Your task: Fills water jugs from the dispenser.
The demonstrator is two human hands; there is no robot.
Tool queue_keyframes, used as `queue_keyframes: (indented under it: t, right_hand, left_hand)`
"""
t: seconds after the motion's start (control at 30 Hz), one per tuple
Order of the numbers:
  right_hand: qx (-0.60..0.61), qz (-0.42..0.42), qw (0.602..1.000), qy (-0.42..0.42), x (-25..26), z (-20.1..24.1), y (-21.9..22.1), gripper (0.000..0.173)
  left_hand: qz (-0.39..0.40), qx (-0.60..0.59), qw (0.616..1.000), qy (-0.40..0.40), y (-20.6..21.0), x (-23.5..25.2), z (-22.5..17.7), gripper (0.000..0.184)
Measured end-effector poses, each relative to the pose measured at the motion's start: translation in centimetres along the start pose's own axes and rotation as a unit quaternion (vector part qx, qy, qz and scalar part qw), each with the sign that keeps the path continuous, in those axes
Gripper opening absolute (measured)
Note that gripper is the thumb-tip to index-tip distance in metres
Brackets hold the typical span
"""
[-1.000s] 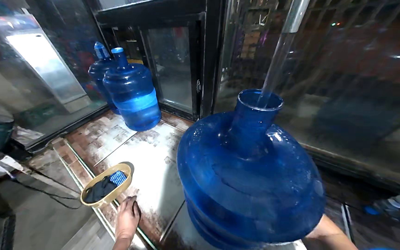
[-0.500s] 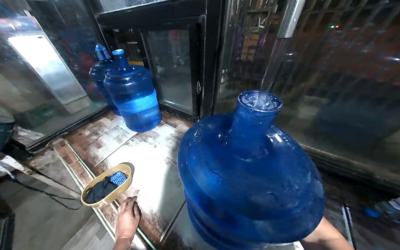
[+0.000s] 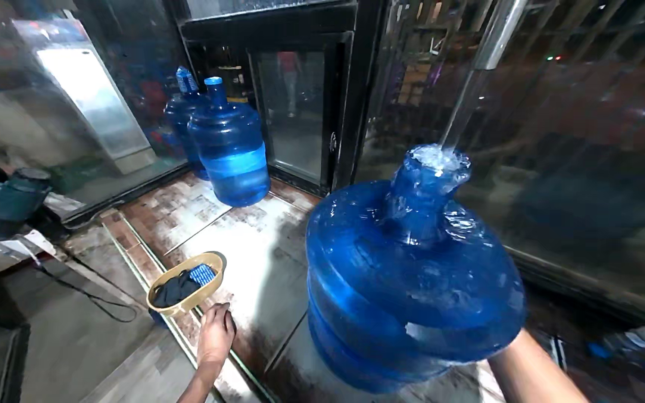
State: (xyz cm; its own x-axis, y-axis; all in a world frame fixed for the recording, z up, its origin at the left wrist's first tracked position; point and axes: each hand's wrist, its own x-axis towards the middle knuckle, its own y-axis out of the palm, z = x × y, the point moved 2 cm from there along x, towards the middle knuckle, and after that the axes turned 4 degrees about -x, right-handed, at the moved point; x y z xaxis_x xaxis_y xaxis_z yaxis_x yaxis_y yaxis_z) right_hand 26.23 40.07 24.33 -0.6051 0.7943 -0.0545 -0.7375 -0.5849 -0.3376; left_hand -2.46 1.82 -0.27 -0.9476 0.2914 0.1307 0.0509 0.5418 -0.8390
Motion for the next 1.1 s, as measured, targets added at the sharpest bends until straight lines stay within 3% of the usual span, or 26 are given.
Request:
queue_keyframes:
  t: [0.03,0.07,0.13,0.17,0.23,0.33,0.4,0.57,0.67,0.93,1.1]
  right_hand:
    - [-0.086,-0.006,0.994,0.067,1.3,3.2,-0.8,0.029]
    - [-0.122,-0.011,0.989,0.08,3.0,5.5,-1.7,0.032]
    - [-0.03,-0.082,0.989,-0.116,6.7,5.5,-4.0,0.036]
    - [0.037,-0.067,0.981,-0.181,6.8,6.5,-5.1,0.038]
    - [0.116,0.006,0.964,-0.237,3.4,10.3,-5.7,0.041]
    - [0.03,0.1,0.955,-0.276,-1.2,14.4,-2.5,0.059]
    - [-0.015,0.098,0.952,-0.29,-2.4,15.6,0.7,0.063]
    - [0.035,0.02,0.957,-0.286,-3.0,15.6,3.1,0.053]
    - [0.031,0.008,0.952,-0.306,-4.5,15.1,2.6,0.06]
    - [-0.029,-0.066,0.938,-0.339,-13.5,13.0,1.3,0.058]
    - [-0.032,-0.084,0.939,-0.332,-13.2,13.1,1.3,0.053]
  left_hand:
    - [0.005,-0.004,1.0,-0.001,-0.1,-0.1,-0.1,0.033]
    - [0.007,-0.006,1.0,0.0,-0.1,-0.1,-0.1,0.033]
    - [0.014,-0.01,1.0,0.001,-0.3,-0.1,-0.3,0.033]
    - [0.019,-0.012,1.0,-0.001,-0.6,-0.1,-0.5,0.034]
    - [0.016,-0.025,0.999,0.015,-1.0,-0.2,-0.7,0.033]
    - [0.022,-0.032,0.998,0.049,-1.0,-0.6,-0.6,0.034]
    - [0.031,-0.03,0.998,0.053,-1.2,-0.7,-0.7,0.037]
    - [0.019,-0.024,0.998,0.06,-2.1,-1.1,-1.1,0.036]
    - [0.004,-0.04,0.996,0.083,-1.9,-1.2,-0.8,0.035]
    - [0.009,-0.07,0.993,0.096,-1.9,-1.4,-0.3,0.033]
    - [0.004,-0.079,0.991,0.107,-1.8,-1.3,-0.1,0.031]
